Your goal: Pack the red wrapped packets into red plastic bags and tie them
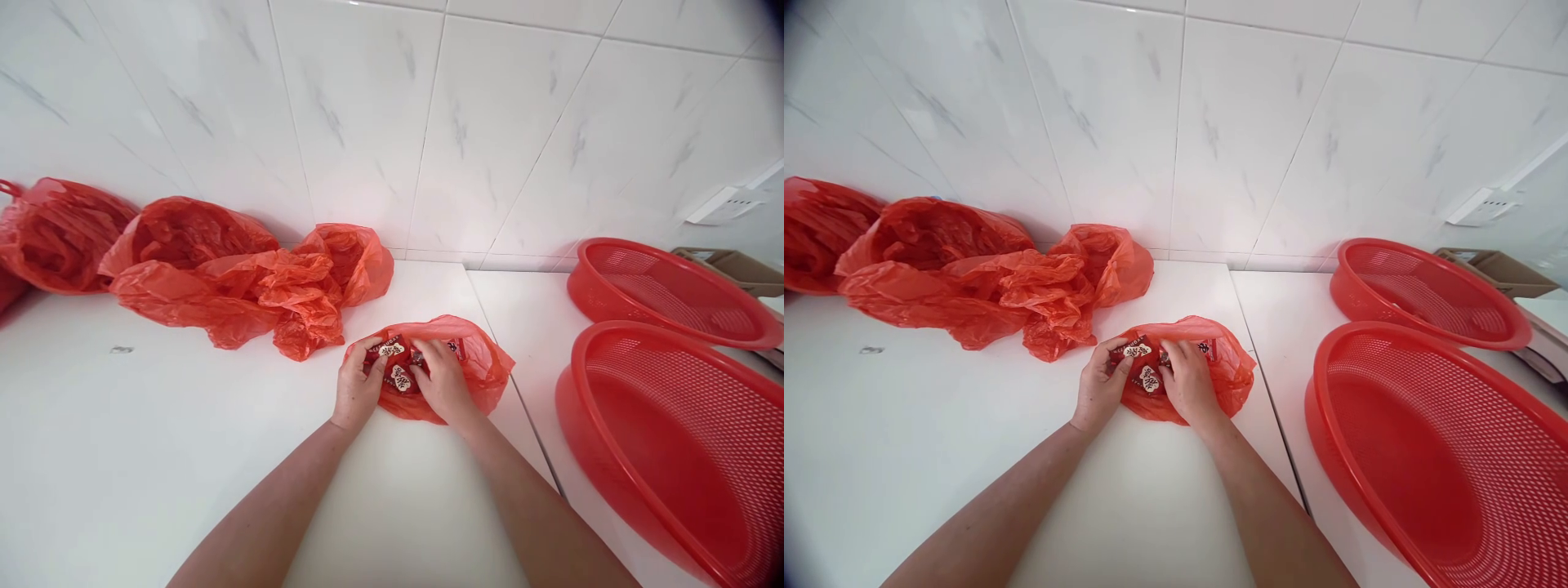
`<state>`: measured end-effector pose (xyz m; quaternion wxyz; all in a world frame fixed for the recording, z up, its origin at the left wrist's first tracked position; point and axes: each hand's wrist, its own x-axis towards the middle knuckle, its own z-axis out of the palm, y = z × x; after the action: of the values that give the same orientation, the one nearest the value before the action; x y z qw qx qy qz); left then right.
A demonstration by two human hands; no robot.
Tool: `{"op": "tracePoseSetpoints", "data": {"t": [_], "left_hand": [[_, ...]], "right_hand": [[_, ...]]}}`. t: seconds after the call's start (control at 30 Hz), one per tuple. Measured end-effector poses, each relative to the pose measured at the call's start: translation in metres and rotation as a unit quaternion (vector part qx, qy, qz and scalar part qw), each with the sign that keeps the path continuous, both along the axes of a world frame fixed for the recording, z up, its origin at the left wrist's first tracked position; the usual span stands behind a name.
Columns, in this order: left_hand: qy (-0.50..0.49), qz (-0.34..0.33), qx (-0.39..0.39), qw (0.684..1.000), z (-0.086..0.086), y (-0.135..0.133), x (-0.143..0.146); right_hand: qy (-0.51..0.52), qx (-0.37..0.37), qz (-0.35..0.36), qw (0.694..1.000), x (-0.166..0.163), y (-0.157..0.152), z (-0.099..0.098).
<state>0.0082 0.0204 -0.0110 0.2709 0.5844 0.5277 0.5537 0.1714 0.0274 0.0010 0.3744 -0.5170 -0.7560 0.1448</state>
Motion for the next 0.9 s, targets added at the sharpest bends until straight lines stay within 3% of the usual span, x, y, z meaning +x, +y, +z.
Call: {"op": "tracePoseSetpoints", "data": {"t": [0.1,0.2,0.37,0.5,0.9], "left_hand": [[-0.015,-0.001,-0.01,1.0,-0.001,0.0,0.0],[-0.036,-0.004,-0.011,0.999,-0.002,0.001,0.0],[-0.048,-0.016,-0.02,0.998,-0.003,0.0,0.001],[-0.056,-0.021,-0.028,0.998,-0.002,0.0,0.001],[-0.074,-0.036,-0.031,0.996,-0.005,0.001,0.002]], "right_hand": [[0.135,-0.023,-0.046,0.989,0.001,-0.004,0.005],[0.26,-0.089,-0.084,0.958,0.005,-0.006,0.01],[0.409,-0.187,-0.057,0.891,0.016,-0.003,0.013],[0.474,-0.211,-0.033,0.854,0.023,0.0,0.015],[0.433,-0.14,-0.108,0.884,0.034,-0.001,0.019]]}}
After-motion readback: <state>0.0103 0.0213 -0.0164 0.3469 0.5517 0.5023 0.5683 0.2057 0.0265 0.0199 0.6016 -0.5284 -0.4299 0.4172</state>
